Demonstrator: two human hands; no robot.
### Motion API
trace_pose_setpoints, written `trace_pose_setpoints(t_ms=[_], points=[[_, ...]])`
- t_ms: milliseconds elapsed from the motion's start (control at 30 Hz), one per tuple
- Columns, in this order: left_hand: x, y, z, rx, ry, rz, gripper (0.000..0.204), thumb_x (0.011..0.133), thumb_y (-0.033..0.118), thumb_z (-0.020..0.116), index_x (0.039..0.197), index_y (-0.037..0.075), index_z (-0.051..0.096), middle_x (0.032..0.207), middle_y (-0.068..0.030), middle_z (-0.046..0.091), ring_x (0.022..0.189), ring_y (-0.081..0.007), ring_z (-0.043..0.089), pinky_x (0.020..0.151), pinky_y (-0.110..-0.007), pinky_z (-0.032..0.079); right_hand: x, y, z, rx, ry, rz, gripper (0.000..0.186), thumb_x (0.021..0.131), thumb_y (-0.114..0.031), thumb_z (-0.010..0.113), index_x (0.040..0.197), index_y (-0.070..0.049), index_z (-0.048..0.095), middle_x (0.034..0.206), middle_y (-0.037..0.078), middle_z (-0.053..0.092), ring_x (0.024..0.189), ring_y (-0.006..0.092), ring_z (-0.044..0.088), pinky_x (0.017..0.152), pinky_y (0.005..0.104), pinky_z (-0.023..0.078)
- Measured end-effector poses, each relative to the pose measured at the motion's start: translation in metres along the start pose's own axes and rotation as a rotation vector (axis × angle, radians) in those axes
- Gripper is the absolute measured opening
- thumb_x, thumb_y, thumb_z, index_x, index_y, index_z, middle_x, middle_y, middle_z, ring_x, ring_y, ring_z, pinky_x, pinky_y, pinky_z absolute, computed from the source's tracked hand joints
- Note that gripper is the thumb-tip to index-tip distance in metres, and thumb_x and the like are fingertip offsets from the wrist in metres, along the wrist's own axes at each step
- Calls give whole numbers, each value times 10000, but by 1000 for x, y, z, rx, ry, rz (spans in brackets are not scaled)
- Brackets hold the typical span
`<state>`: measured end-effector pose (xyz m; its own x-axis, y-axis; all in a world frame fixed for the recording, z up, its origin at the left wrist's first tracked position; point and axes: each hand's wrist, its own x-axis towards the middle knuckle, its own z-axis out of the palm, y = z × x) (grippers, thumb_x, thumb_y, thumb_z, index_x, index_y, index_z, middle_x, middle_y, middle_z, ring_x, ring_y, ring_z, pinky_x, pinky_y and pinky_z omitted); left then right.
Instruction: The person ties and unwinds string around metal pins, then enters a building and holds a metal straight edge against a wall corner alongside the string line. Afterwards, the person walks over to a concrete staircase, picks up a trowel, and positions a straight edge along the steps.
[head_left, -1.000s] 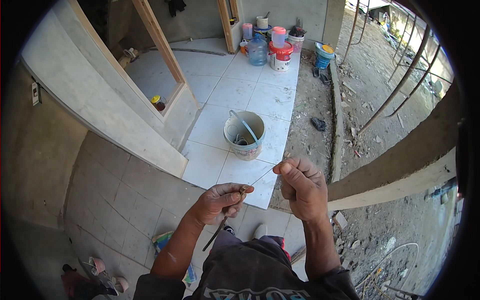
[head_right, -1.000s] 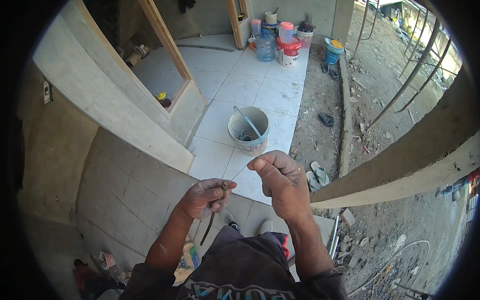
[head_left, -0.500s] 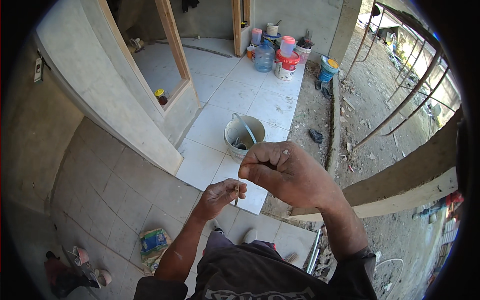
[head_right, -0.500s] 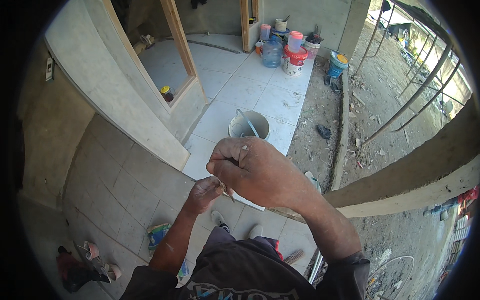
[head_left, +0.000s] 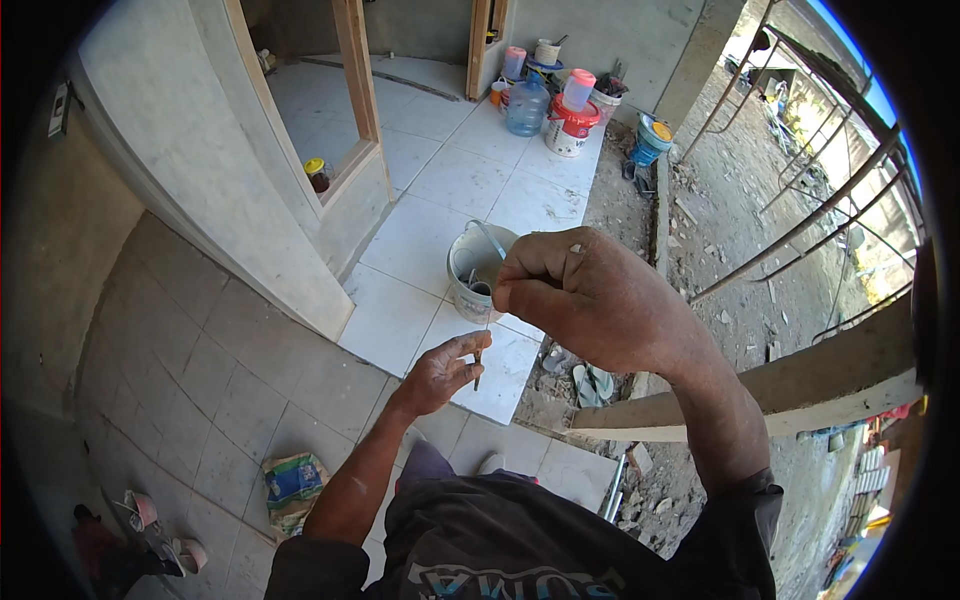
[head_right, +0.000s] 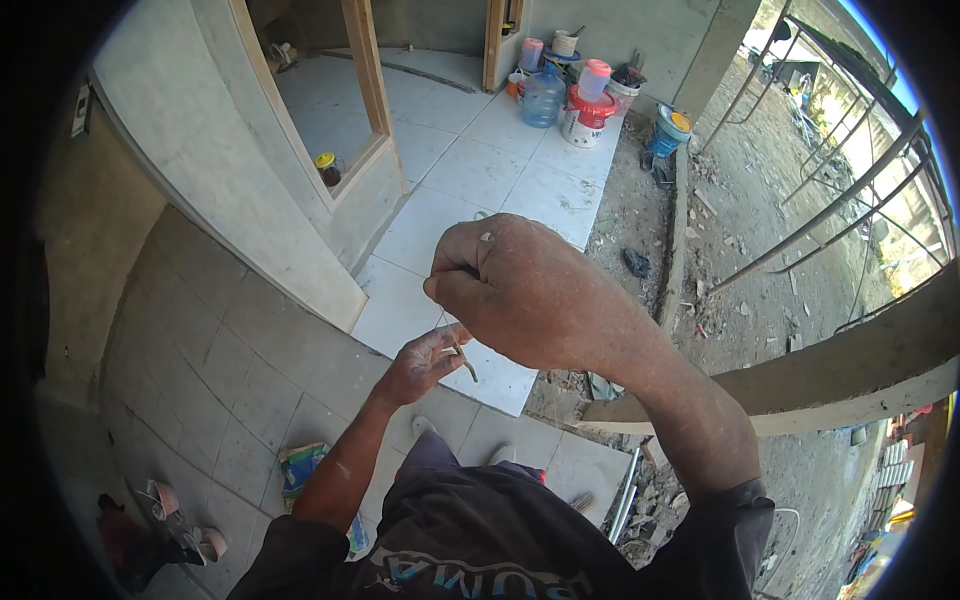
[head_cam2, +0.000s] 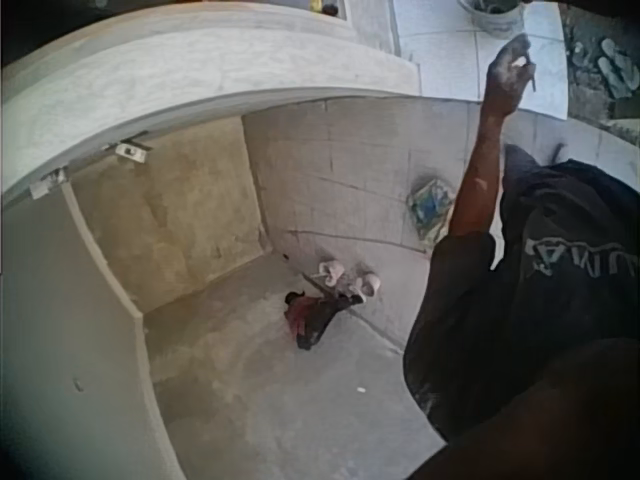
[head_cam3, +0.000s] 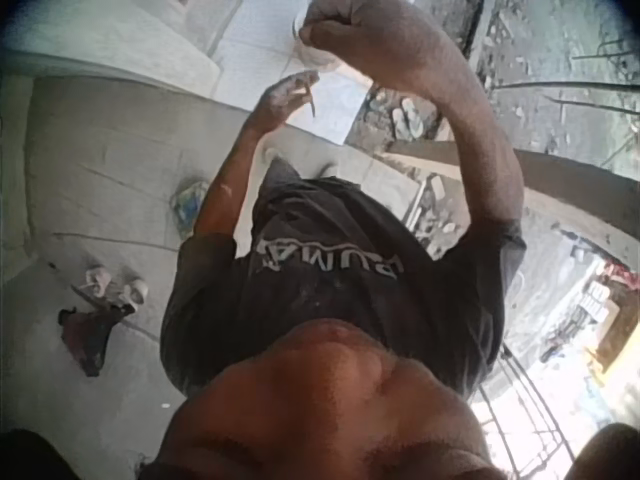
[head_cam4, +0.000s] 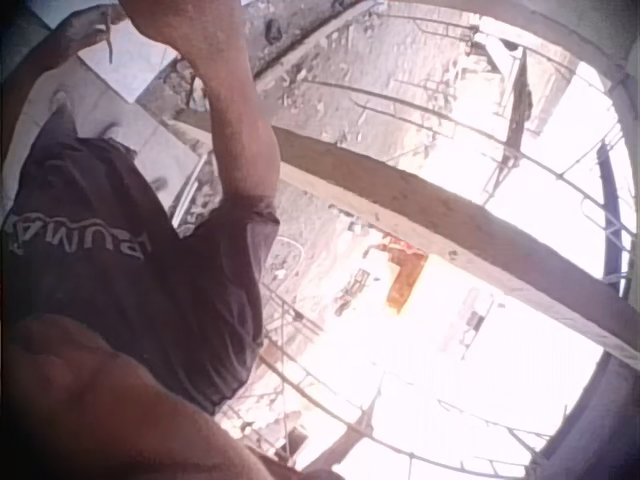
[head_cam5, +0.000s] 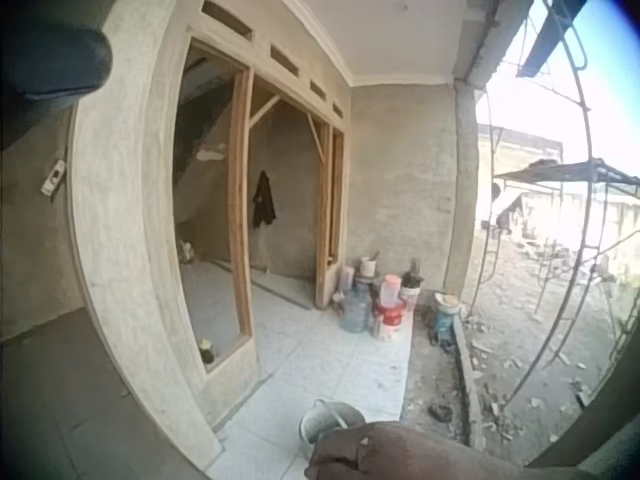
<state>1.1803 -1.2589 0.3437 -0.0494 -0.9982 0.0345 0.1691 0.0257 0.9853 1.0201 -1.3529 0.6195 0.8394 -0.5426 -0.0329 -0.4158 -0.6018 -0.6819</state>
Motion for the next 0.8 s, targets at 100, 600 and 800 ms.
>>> trace_pose_setpoints(t_ms=[100, 600, 800], points=[[-4, 7, -29, 166, 43, -94, 578, 906, 141, 613, 1391, -33, 351, 1431, -186, 390, 1303, -277, 420, 1049, -361, 373, 22, -4, 6, -52, 5, 41, 159, 907, -147, 588, 886, -11, 667, 709, 56, 614, 599, 104, 535, 561, 295, 430], [-69, 7, -206, 243, 399, -260, 497, 919, 204, 612, 1339, -8, 453, 1287, -146, 536, 1151, -211, 541, 967, -342, 451, 169, -47, 15, -173, 9, 98, 207, 896, -172, 563, 911, 5, 670, 755, 86, 635, 663, 134, 583, 617, 308, 468], [47, 76, -222, 521, 347, 15, 435, 921, 268, 610, 1280, 33, 535, 1246, -141, 576, 1114, -269, 583, 933, -384, 478, 238, -52, 8, -211, 25, 150, 263, 899, -211, 550, 913, 15, 684, 787, 168, 659, 724, 243, 645, 721, 381, 504]])
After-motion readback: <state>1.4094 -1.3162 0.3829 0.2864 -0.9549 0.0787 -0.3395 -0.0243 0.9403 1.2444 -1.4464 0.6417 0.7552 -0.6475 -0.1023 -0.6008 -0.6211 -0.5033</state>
